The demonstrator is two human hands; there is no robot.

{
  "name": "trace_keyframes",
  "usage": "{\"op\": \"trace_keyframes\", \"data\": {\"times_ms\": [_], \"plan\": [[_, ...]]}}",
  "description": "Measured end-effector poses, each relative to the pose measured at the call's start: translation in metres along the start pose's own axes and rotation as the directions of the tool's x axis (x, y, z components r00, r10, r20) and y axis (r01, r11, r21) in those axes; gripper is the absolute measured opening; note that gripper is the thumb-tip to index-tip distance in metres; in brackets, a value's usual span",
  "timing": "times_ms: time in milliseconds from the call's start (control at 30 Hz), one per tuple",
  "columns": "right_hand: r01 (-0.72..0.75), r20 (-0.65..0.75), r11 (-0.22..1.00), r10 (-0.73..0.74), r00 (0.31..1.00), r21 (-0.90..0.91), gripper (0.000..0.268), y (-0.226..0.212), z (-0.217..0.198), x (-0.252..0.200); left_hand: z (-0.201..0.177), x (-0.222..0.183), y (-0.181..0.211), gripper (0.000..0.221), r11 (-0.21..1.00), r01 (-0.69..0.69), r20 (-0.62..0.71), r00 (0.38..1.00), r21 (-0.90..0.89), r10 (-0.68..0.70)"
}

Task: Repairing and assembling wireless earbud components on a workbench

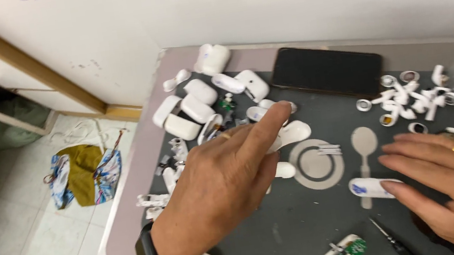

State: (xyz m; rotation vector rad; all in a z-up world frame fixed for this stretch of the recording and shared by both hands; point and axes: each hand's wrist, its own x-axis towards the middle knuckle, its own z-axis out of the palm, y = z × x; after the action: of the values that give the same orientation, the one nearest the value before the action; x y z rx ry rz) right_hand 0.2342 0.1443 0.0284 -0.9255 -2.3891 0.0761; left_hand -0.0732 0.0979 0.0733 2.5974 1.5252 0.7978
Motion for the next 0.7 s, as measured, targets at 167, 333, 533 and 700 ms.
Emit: {"op": "trace_keyframes", "data": {"times_ms": [167, 333, 533, 700], "plan": [[0.025, -0.042, 0.997, -0.022, 0.999, 0.079, 0.025, 0.003, 0.013, -0.001, -0.002, 0.006, -0.009, 0.045, 0.992, 0.004, 0.028, 1.000, -0.129, -0.001], [0.044, -0.102, 0.993, -0.033, 0.994, 0.112, 0.022, 0.008, 0.021, -0.002, -0.003, 0.006, -0.009, 0.033, 0.984, -0.059, -0.012, 0.998, -0.171, 0.058], [0.068, -0.148, 0.990, -0.050, 0.988, 0.120, 0.020, 0.007, 0.020, -0.002, 0.000, 0.005, -0.010, 0.032, 0.987, -0.060, -0.010, 0.998, -0.150, 0.059], [0.026, -0.115, 0.994, -0.014, 0.993, 0.102, 0.020, 0.005, 0.013, -0.002, 0.006, 0.006, -0.012, 0.036, 0.987, -0.062, -0.013, 0.998, -0.149, 0.061]]}}
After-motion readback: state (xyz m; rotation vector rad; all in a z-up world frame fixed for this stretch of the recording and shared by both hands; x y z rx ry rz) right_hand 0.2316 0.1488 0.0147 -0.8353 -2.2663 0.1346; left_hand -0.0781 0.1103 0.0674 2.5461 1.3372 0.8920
